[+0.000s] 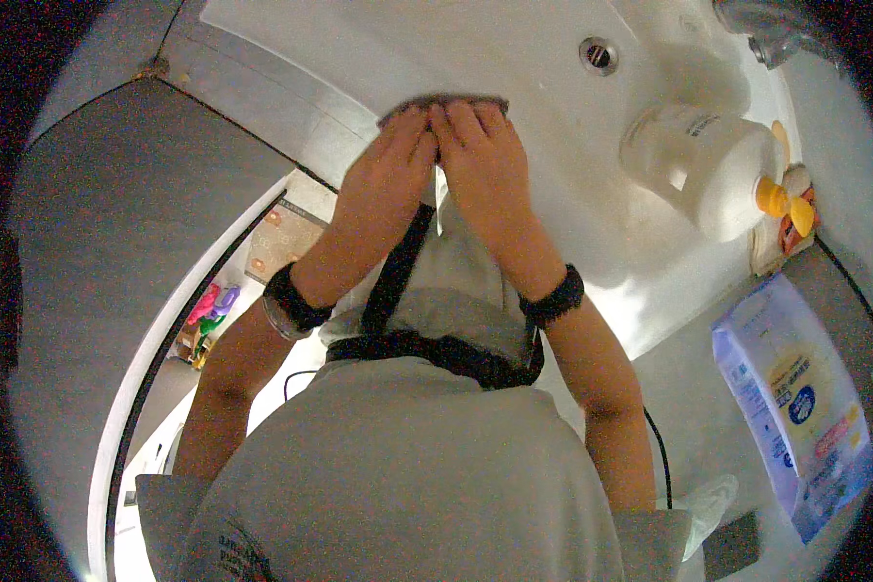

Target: The person cleans the edges and basin of a bathroom sink using a small cloth.

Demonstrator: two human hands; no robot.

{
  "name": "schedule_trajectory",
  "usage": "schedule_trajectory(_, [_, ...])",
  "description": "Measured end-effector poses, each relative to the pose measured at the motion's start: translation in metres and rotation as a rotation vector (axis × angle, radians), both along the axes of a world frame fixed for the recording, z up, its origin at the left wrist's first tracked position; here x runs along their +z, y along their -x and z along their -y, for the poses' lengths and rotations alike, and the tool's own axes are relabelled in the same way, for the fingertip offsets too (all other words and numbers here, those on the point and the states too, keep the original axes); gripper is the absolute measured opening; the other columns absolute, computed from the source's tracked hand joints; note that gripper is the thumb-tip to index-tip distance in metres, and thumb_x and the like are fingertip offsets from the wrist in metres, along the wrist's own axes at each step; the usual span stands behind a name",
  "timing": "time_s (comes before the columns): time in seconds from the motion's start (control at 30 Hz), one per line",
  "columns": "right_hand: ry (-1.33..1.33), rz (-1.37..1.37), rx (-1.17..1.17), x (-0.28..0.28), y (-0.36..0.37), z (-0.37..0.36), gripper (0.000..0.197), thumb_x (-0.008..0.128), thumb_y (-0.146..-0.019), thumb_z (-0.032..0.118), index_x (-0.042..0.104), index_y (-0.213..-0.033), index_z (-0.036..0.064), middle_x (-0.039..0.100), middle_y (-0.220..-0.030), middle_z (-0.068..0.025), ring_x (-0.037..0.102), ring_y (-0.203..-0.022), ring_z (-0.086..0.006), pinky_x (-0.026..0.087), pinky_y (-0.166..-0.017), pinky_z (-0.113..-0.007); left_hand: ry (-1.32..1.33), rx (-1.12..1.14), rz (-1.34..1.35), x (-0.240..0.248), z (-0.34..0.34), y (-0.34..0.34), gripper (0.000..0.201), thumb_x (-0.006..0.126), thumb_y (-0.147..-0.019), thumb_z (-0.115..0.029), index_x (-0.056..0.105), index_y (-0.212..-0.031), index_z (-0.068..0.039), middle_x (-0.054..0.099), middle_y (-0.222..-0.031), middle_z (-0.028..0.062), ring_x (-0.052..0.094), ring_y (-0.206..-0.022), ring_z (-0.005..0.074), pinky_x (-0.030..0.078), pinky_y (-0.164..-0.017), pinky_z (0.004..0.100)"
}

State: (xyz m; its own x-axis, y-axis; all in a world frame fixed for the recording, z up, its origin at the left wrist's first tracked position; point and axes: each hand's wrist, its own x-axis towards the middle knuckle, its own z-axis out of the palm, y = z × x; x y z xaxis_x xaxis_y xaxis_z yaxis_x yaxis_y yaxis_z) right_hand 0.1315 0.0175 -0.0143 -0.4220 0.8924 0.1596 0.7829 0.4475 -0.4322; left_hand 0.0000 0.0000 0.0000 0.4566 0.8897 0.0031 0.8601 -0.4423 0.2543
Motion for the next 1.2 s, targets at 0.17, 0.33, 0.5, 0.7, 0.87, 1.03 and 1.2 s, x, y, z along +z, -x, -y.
schedule_trajectory(0.17, [0.039, 0.008, 0.01, 0.006, -0.003, 0.019, 0.031, 0.052, -0.069, 0.01, 0.058, -0.098, 0.0014, 0.052, -0.094, -0.0061, 0.05, -0.088, -0.0236, 0.045, -0.075, -0.035, 0.031, 0.007, 0.122, 0.002, 0.02, 0.001, 0.029, 0.05, -0.072, -0.004, 0.051, -0.1, 0.003, 0.05, -0.112, 0.0186, 0.051, -0.102, 0.0312, 0.042, -0.09, 0.0347])
schedule_trajectory(0.33, [-0.005, -0.015, -0.021, 0.004, 0.01, 0.003, 0.03, 0.052, -0.069, 0.009, 0.058, -0.097, 0.0006, 0.052, -0.093, -0.0074, 0.05, -0.087, -0.0238, 0.046, -0.073, -0.035, 0.031, 0.008, 0.18, 0.006, -0.003, 0.013, 0.029, 0.053, -0.067, -0.006, 0.053, -0.094, 0.003, 0.051, -0.104, 0.0168, 0.05, -0.101, 0.0298, 0.044, -0.087, 0.0343])
schedule_trajectory(0.5, [-0.011, -0.01, -0.006, 0.003, 0.006, 0.019, 0.028, 0.052, -0.069, 0.009, 0.058, -0.095, 0.0, 0.052, -0.093, -0.008, 0.05, -0.088, -0.0239, 0.046, -0.073, -0.034, 0.025, -0.023, 0.176, 0.007, 0.009, 0.013, 0.028, 0.052, -0.068, -0.004, 0.052, -0.094, 0.004, 0.051, -0.104, 0.0167, 0.051, -0.1, 0.0305, 0.045, -0.084, 0.0333])
schedule_trajectory(0.7, [0.001, -0.021, -0.027, 0.003, 0.014, 0.003, 0.029, 0.053, -0.069, 0.009, 0.058, -0.095, -0.0004, 0.052, -0.093, -0.0077, 0.05, -0.087, -0.0234, 0.046, -0.074, -0.033, 0.07, -0.002, 0.198, 0.006, -0.008, 0.019, 0.026, 0.051, -0.068, -0.002, 0.052, -0.093, 0.003, 0.05, -0.105, 0.0167, 0.05, -0.101, 0.0308, 0.045, -0.085, 0.0339])
schedule_trajectory(0.87, [0.026, -0.033, -0.034, 0.001, 0.006, 0.021, 0.029, 0.053, -0.068, 0.01, 0.058, -0.095, 0.0, 0.052, -0.093, -0.0071, 0.05, -0.087, -0.0232, 0.046, -0.074, -0.033, 0.1, -0.01, 0.217, 0.008, 0.009, 0.015, 0.028, 0.049, -0.075, 0.0, 0.05, -0.103, 0.0, 0.051, -0.113, 0.0165, 0.051, -0.104, 0.0327, 0.044, -0.088, 0.0357])
schedule_trajectory(1.03, [-0.009, -0.028, -0.042, 0.001, 0.012, -0.003, 0.03, 0.053, -0.069, 0.009, 0.058, -0.097, 0.0002, 0.052, -0.093, -0.0074, 0.05, -0.088, -0.0233, 0.046, -0.073, -0.033, 0.062, 0.018, 0.195, 0.006, -0.012, 0.015, 0.021, 0.052, -0.07, -0.003, 0.051, -0.09, 0.003, 0.05, -0.106, 0.0183, 0.05, -0.102, 0.0314, 0.045, -0.084, 0.0344])
schedule_trajectory(1.2, [-0.012, -0.02, -0.009, -0.001, 0.005, 0.014, 0.027, 0.053, -0.069, 0.009, 0.058, -0.095, 0.0005, 0.052, -0.092, -0.0076, 0.05, -0.088, -0.0228, 0.046, -0.073, -0.034, 0.011, -0.049, 0.19, 0.003, 0.004, 0.016, 0.021, 0.051, -0.071, -0.003, 0.052, -0.091, 0.003, 0.051, -0.107, 0.0172, 0.051, -0.1, 0.0294, 0.045, -0.083, 0.0324])
